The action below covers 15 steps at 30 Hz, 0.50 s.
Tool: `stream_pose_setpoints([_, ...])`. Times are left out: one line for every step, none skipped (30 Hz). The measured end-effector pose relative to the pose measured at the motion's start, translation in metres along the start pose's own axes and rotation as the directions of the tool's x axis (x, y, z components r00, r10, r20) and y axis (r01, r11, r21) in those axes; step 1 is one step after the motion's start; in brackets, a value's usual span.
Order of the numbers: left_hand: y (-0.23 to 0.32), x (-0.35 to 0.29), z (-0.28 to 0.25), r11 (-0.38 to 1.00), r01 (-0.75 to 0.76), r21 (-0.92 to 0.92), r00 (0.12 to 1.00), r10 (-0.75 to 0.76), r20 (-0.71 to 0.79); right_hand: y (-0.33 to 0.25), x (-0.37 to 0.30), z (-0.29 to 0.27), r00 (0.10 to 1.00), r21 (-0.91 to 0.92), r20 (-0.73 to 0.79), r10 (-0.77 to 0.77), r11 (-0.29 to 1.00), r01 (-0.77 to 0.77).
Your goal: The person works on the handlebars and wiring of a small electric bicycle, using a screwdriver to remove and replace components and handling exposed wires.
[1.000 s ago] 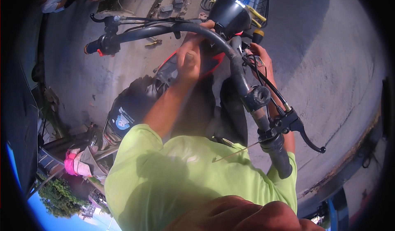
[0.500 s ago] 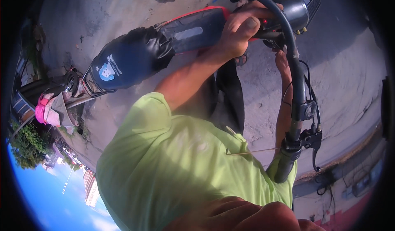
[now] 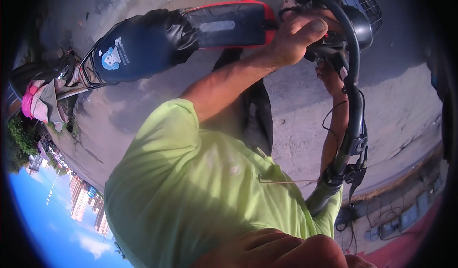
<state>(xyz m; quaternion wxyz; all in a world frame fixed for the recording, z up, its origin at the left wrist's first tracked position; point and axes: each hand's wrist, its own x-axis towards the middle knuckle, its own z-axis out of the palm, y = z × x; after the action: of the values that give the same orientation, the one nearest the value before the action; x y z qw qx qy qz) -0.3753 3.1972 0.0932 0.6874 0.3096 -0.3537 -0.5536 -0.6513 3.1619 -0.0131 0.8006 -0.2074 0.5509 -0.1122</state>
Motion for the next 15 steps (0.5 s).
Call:
stream_pose_setpoints([0.0,-0.001,0.003,0.999,-0.024,-0.033,0.996,0.021,-0.091,-0.005,0.002,-0.001,0.996,0.034,0.066,0.062,0.997,-0.064])
stream_pose_setpoints([0.0,-0.003,0.001,0.999,-0.013,-0.035,0.996,0.01,-0.086,-0.008,0.004,-0.001,0.994,0.042,0.089,0.064,0.997,-0.068])
stream_pose_setpoints([0.001,-0.006,-0.002,0.999,-0.002,-0.037,0.997,-0.001,-0.082,-0.01,0.007,0.001,0.991,0.049,0.112,0.068,0.996,-0.074])
stream_pose_setpoints([0.0,-0.005,-0.002,0.999,-0.006,-0.036,0.997,0.003,-0.074,-0.009,0.009,-0.001,0.989,0.067,0.134,0.069,0.995,-0.078])
stream_pose_setpoints([-0.001,-0.005,-0.002,0.999,-0.012,-0.034,0.998,0.01,-0.068,-0.009,0.012,-0.003,0.99,0.082,0.129,0.05,0.995,-0.061])
stream_pose_setpoints([-0.002,-0.002,0.0,0.999,-0.036,-0.036,0.998,0.034,-0.055,-0.005,0.012,-0.009,0.993,0.104,0.115,0.025,0.994,-0.037])
stream_pose_setpoints([-0.001,-0.001,0.001,0.998,-0.041,-0.053,0.999,0.04,-0.035,-0.001,0.013,-0.015,0.995,0.126,0.101,-0.001,0.992,-0.012])
stream_pose_setpoints([0.0,0.001,0.003,0.996,-0.048,-0.07,0.999,0.047,-0.016,0.001,0.013,-0.02,0.996,0.104,0.082,-0.035,0.994,0.027])
stream_pose_setpoints([0.002,0.001,0.002,0.995,-0.037,-0.092,0.999,0.037,0.002,0.003,0.016,-0.02,0.995,0.08,0.075,-0.064,0.995,0.058])
stream_pose_setpoints([0.003,0.0,0.002,0.993,-0.026,-0.114,0.999,0.028,0.021,0.004,0.018,-0.02,0.994,0.055,0.07,-0.087,0.995,0.084])
stream_pose_setpoints([0.003,-0.001,0.002,0.995,-0.039,-0.094,0.999,0.041,0.013,0.005,0.019,-0.02,0.992,0.03,0.064,-0.111,0.994,0.109])
stream_pose_setpoints([0.002,-0.001,0.001,0.996,-0.055,-0.074,0.998,0.055,0.005,0.005,0.019,-0.018,0.99,0.002,0.06,-0.129,0.992,0.129])
stream_pose_setpoints([0.002,-0.001,0.0,0.996,-0.069,-0.054,0.998,0.069,-0.001,0.005,0.019,-0.017,0.987,-0.024,0.056,-0.147,0.989,0.149])
stream_pose_setpoints([0.003,-0.001,0.0,0.996,-0.078,-0.042,0.997,0.078,0.0,0.007,0.021,-0.019,0.987,-0.045,0.016,-0.161,0.986,0.161])
stream_pose_setpoints([0.005,-0.001,0.0,0.996,-0.084,-0.03,0.996,0.084,0.003,0.012,0.022,-0.018,0.984,-0.063,-0.023,-0.174,0.983,0.173])
